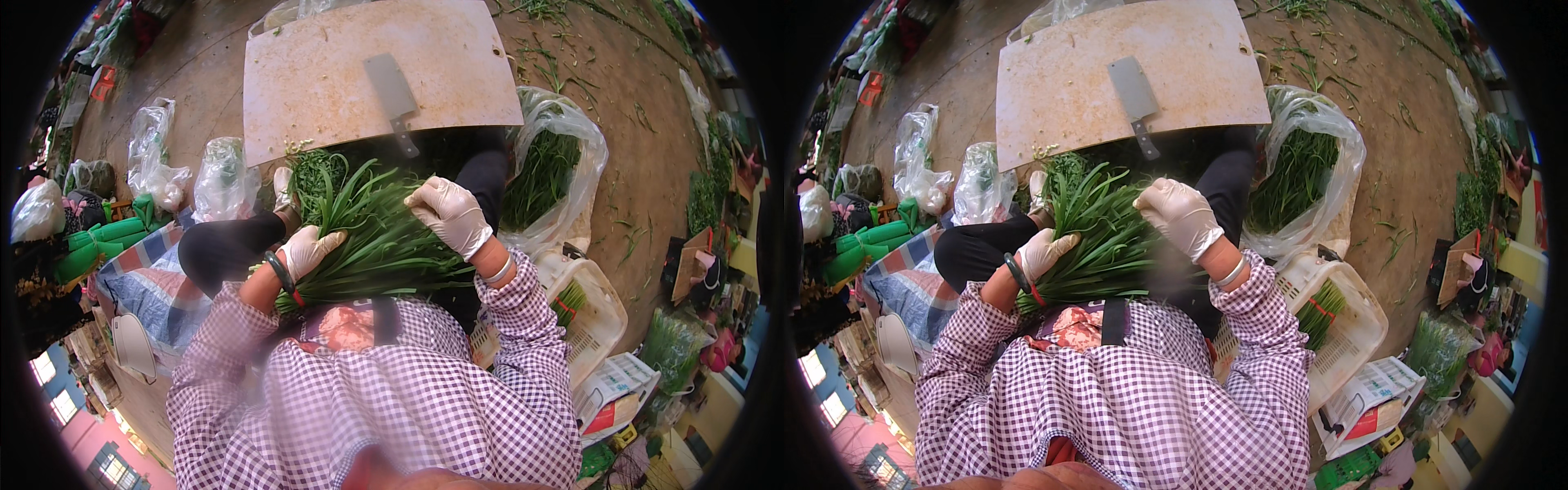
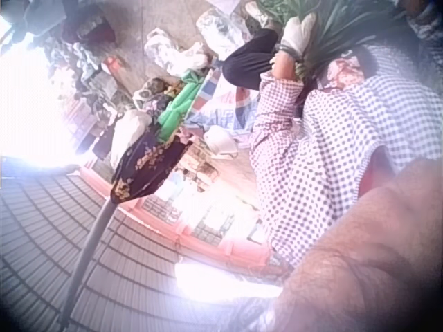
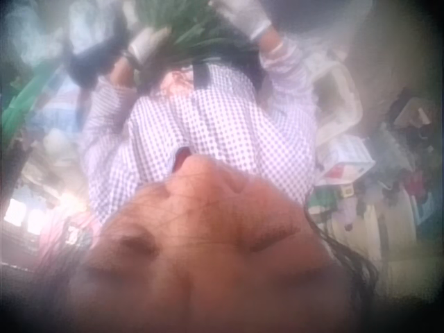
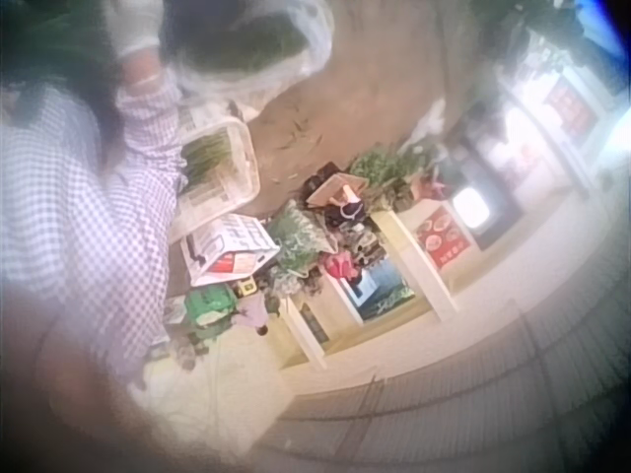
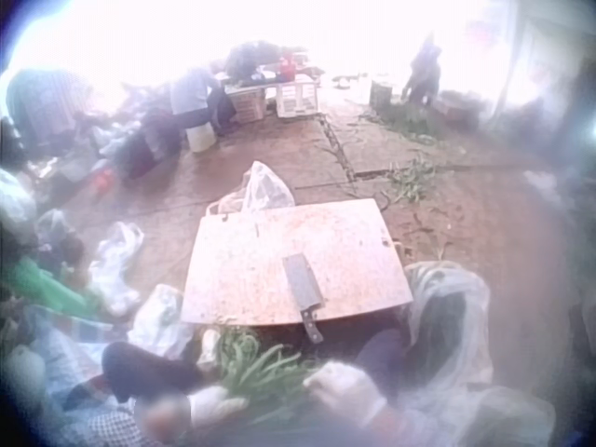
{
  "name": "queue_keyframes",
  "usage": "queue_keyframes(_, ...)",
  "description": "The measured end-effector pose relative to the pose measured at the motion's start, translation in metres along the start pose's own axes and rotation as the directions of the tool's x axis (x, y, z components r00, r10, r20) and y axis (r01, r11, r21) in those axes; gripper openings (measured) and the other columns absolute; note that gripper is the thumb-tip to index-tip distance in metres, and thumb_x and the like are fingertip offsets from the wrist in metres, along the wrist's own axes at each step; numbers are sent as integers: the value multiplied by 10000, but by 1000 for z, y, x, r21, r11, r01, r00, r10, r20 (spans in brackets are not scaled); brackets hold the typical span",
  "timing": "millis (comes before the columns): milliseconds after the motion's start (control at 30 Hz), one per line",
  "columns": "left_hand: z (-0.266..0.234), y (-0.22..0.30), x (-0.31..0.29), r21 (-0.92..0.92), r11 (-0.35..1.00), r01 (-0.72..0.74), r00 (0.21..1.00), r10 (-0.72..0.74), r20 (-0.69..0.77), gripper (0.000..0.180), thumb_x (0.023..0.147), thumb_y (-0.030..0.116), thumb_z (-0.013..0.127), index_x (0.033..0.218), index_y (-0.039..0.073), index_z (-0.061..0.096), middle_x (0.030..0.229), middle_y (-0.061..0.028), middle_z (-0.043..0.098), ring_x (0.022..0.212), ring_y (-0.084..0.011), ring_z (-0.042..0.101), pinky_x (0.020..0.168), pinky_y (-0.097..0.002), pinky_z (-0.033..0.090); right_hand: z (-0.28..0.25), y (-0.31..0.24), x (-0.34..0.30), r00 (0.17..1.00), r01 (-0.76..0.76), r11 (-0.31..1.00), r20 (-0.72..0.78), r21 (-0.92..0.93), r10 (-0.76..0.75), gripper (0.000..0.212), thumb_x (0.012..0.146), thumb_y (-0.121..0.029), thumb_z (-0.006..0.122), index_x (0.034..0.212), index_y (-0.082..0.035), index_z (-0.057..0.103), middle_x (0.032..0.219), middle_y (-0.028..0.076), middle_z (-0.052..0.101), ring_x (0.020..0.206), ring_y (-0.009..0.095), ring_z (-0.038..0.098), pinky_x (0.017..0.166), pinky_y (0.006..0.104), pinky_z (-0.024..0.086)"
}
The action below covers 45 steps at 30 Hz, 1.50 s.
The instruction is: The person sorts green onions, secures them into a bunch using a red elastic band, trims the root ends with a cleaver, and places the bunch into a plastic crate.
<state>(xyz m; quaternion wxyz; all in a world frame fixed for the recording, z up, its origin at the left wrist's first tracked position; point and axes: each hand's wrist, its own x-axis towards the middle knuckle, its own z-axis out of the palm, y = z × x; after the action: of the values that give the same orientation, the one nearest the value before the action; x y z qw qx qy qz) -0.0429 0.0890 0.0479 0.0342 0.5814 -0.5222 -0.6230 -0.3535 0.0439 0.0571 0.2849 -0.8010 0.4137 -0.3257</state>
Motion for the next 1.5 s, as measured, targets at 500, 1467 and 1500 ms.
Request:
queue_keyframes(500, 3, 8, -4, -104, 995, 1, 998, 5, 56, 599, 930, 539, 614, 1077, -38, 685, 877, -91, 714, 808, -158, 641, 745, -317, 504, -19, -8, 2, 996, -56, 997, 79, 58, 51, 235, 793, -199, 782, 976, -69, 710, 820, 73, 643, 733, 238, 632, 650, 326, 509)
queue_keyframes(1467, 18, 40, -10, 40, 997, 68, 997, -69, 45, 414, 810, 209, 804, 1136, -14, 678, 999, -84, 737, 895, -135, 665, 838, -281, 520, -23, 7, 11, 852, -378, 864, -240, 333, 465, 107, 815, -50, 731, 900, -31, 669, 854, 77, 636, 756, 192, 627, 665, 311, 506)
queue_keyframes(1500, 19, 43, -12, 76, 994, 78, 997, -79, 5, 411, 814, 201, 797, 1140, -16, 676, 996, -81, 738, 886, -133, 665, 832, -279, 520, -25, 6, 11, 862, -364, 851, -210, 379, 462, 108, 822, -54, 730, 908, -28, 671, 861, 80, 642, 751, 191, 634, 660, 310, 510)
